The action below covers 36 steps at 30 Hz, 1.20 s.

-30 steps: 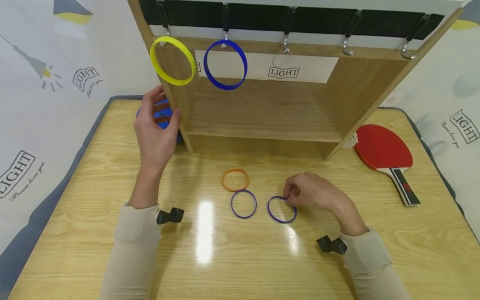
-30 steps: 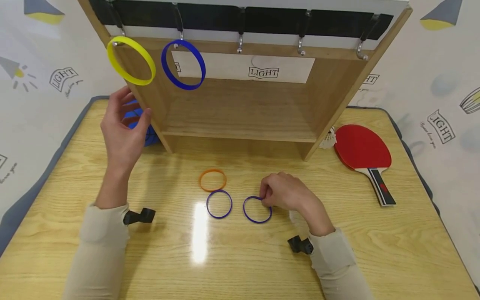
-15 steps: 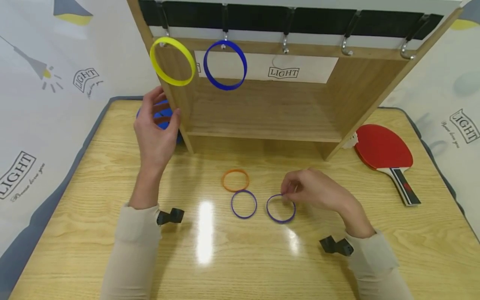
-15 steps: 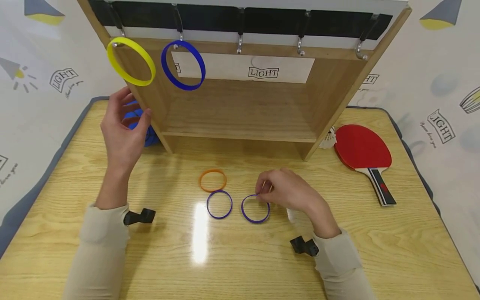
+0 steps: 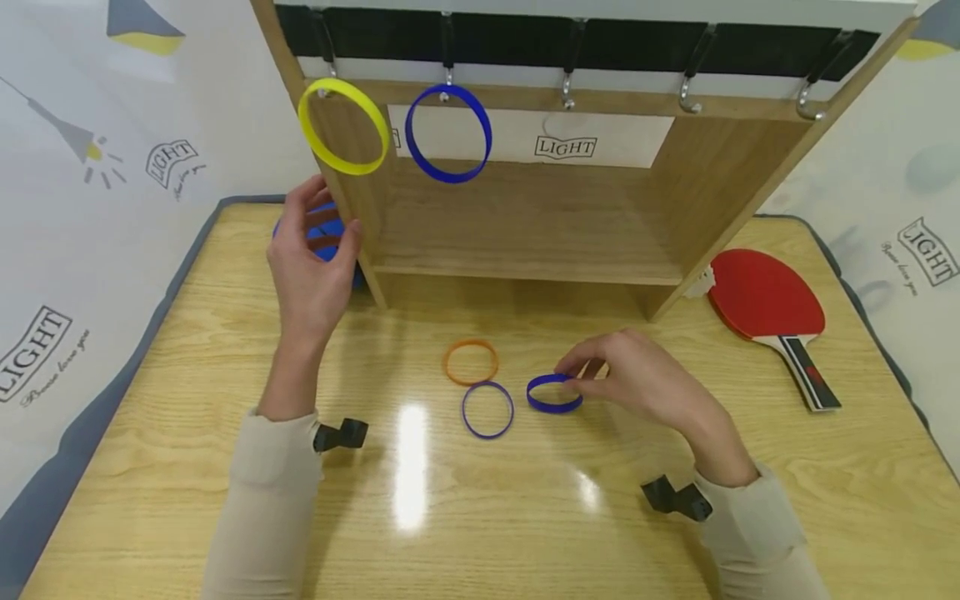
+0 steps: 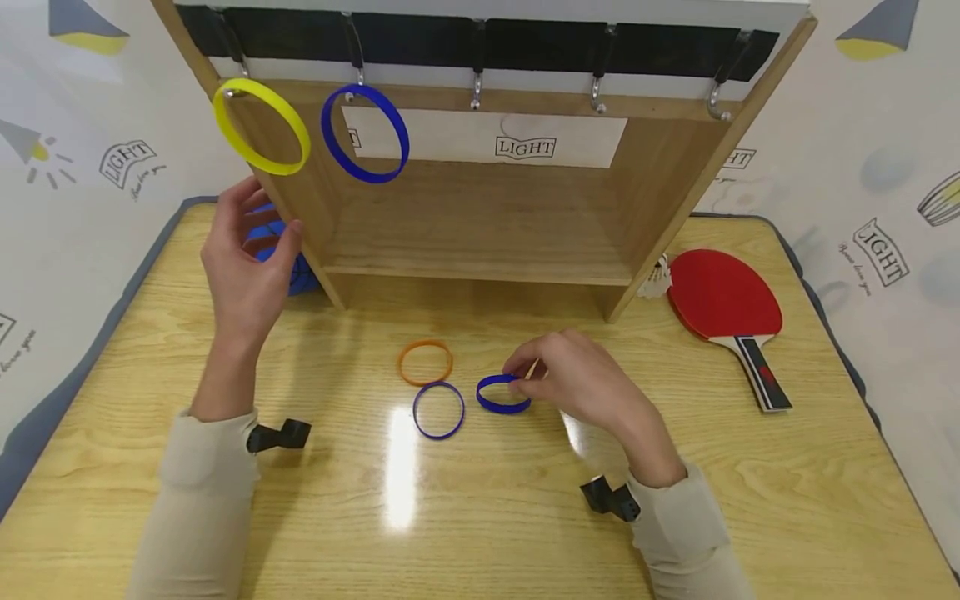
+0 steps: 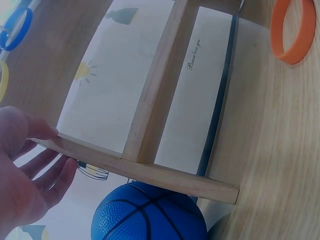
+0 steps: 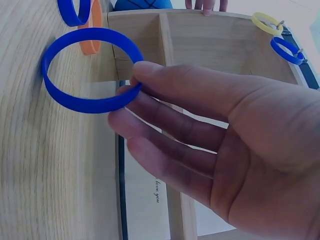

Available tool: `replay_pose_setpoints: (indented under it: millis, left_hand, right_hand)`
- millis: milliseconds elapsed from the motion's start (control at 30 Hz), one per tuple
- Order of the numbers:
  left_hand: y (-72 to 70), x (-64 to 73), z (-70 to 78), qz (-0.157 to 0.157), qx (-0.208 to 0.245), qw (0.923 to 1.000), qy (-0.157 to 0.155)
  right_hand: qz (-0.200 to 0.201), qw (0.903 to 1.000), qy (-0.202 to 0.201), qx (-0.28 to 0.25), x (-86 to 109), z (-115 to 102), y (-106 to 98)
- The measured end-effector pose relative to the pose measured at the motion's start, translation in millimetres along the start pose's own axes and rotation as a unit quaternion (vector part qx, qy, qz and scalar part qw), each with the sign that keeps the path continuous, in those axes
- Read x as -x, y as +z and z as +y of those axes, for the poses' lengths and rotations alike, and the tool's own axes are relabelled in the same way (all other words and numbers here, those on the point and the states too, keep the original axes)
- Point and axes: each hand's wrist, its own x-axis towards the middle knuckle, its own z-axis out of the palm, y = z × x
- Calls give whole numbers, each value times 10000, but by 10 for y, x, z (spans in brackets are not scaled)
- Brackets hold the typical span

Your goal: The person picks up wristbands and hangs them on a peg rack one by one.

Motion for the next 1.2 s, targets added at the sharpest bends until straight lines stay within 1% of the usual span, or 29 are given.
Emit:
replay_pose_setpoints:
  millis: [233, 333, 433, 533, 600, 667, 700, 733, 767, 800, 833, 900, 933, 967, 1067, 1100, 1167, 1200]
  left_hand:
    - [-7, -6, 24, -23, 0, 10000, 4]
    - [-9, -6, 33, -29, 0, 10000, -2]
    - [-12, -2, 35, -31, -22, 10000, -19]
    - [-11, 3, 27, -21, -13, 10000, -32]
    - [-6, 4, 16, -8, 17, 10000, -23]
    - [1, 6, 6, 2, 48, 10000, -4]
    - [1, 6, 6, 5, 50, 10000, 11]
    - [7, 8, 3, 0, 53, 10000, 14]
    - [11, 9, 1, -3, 51, 10000, 17]
    - [15, 11, -1, 2, 44, 10000, 17]
    - [16, 13, -1, 18, 38, 10000, 8]
    - [15, 13, 0, 49, 14, 10000, 4]
    - [14, 13, 0, 63, 8, 10000, 7]
    - [11, 12, 1, 74, 7, 10000, 11]
    - [6, 11, 4, 67, 8, 10000, 35]
    - [6, 11, 5, 51, 13, 10000, 42]
    - [7, 11, 8, 30, 17, 10000, 50]
    - [8, 11, 10, 25, 22, 10000, 53]
  right_hand:
    - [73, 9999, -20, 149, -2, -5, 2]
    - [214, 9997, -125, 88, 0, -21, -2]
    - [365, 9991, -222, -83, 11, -47, -27]
    - [557, 9976, -217, -356, 31, -73, -80]
    - [731, 9949, -180, -677, 47, -94, -126]
    - [959, 9883, -193, -1166, 57, -123, -175]
    - [1092, 9824, -231, -1496, 58, -150, -203]
    - [1236, 9738, -275, -1890, 53, -182, -230]
    - [1386, 9617, -337, -2338, 42, -217, -260]
    - [1532, 9463, -432, -2815, 24, -258, -293]
    - [1680, 9286, -551, -3264, -1, -306, -333]
    - [1989, 8865, -819, -4097, -64, -412, -423]
    - [2144, 8667, -944, -4404, -98, -467, -474]
    - [2265, 8445, -1071, -4734, -131, -515, -528]
    - [2651, 7832, -1248, -5484, -222, -650, -685]
    - [2774, 7662, -1263, -5657, -248, -685, -730]
    - [3029, 7372, -1215, -5916, -305, -742, -800]
    - [3159, 7297, -1166, -5952, -331, -766, -826]
